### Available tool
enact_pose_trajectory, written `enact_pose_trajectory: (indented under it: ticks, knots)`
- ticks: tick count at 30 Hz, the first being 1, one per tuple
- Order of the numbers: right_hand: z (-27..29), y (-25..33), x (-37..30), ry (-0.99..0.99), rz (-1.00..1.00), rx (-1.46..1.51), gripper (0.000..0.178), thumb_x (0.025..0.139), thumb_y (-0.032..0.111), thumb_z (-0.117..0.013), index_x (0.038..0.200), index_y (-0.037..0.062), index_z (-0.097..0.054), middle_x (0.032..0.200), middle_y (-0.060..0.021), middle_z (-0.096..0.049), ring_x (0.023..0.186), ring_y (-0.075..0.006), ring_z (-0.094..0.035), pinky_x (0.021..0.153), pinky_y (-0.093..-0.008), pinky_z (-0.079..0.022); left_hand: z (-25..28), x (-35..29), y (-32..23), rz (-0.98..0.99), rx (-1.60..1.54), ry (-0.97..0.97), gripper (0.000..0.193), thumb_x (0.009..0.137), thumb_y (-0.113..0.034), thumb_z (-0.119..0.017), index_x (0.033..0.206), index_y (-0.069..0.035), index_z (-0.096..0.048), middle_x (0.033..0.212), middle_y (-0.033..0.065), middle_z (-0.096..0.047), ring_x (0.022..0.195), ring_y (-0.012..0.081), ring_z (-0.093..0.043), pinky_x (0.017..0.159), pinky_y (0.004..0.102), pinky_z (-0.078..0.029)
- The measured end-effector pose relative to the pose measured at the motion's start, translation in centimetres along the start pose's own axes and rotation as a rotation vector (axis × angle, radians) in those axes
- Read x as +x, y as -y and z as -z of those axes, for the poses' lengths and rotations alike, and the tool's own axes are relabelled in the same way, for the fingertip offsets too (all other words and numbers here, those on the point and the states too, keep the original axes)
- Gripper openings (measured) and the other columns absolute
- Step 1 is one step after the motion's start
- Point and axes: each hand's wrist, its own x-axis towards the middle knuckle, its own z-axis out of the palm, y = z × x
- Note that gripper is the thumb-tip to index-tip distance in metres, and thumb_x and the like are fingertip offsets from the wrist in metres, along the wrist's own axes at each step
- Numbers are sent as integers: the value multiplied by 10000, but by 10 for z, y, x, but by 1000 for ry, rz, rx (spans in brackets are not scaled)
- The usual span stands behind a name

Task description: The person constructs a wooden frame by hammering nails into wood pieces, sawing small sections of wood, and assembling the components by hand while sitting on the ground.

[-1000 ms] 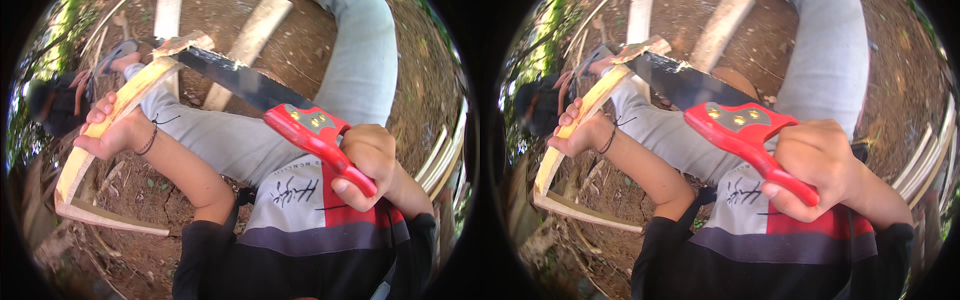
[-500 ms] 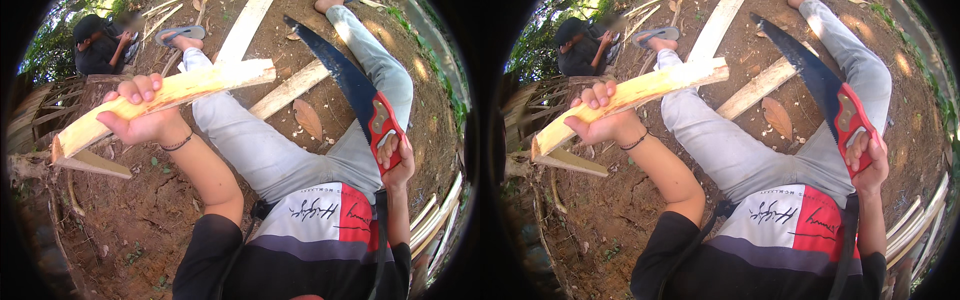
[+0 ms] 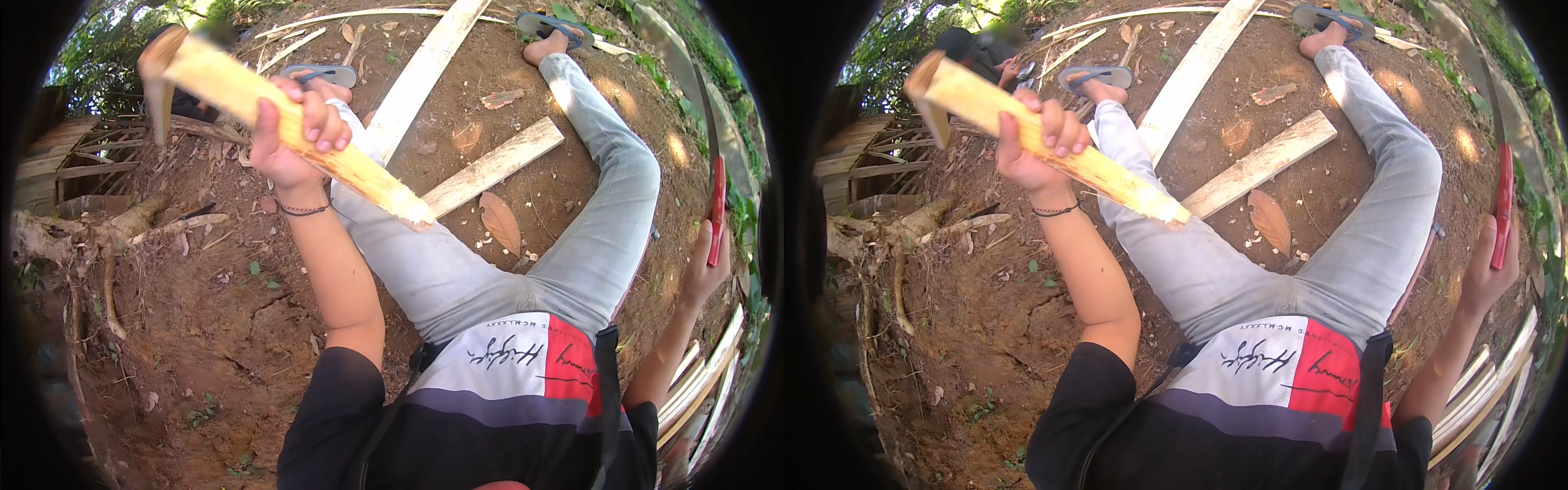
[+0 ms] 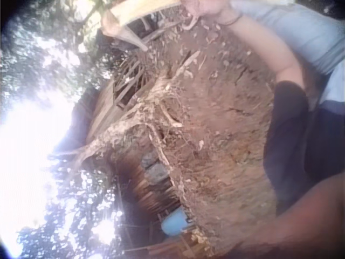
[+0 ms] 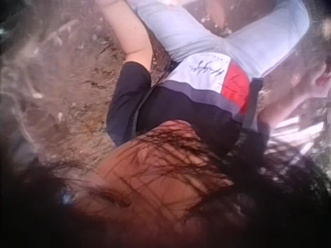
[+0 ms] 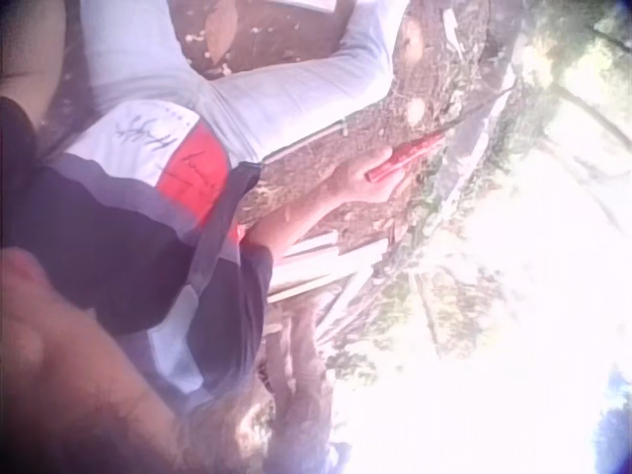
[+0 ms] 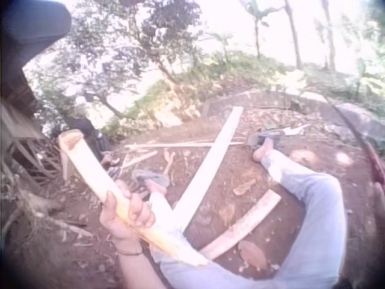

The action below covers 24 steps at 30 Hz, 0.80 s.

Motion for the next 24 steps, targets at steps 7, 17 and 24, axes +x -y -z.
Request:
enact_pose_trajectory:
  ticks: [7, 17, 24]
  knots:
    - [23, -96, -42, 182, -185, -854, 412, 952, 283, -526, 1311, 81, -530, 1056, -180, -667, 911, -361, -666, 763, -463, -531, -6, 49, 44, 308, -145, 153, 315, 1005, -377, -456, 1002, -62, -451, 600, 20, -392, 448, 120, -424, 442, 297, -418]
    - [21, -133, -120, 908, -298, -771, 394, 851, 290, -654, 1101, -10, -599, 1040, -244, -648, 954, -424, -632, 860, -481, -498, -16, 67, 96, 202, -845, 496, 390, 1022, -435, -415, 1011, -46, -442, 619, 15, -433, 473, 119, -495, 500, 317, -481]
    - [-47, 58, -29, 479, 93, 60, 308, 879, 169, -649, 1129, -4, -602, 1077, -175, -648, 964, -337, -630, 813, -397, -511, -41, 61, 80, 142, -1155, 341, 301, 1000, -335, -536, 972, -58, -422, 576, -12, -470, 445, 84, -526, 459, 257, -495]
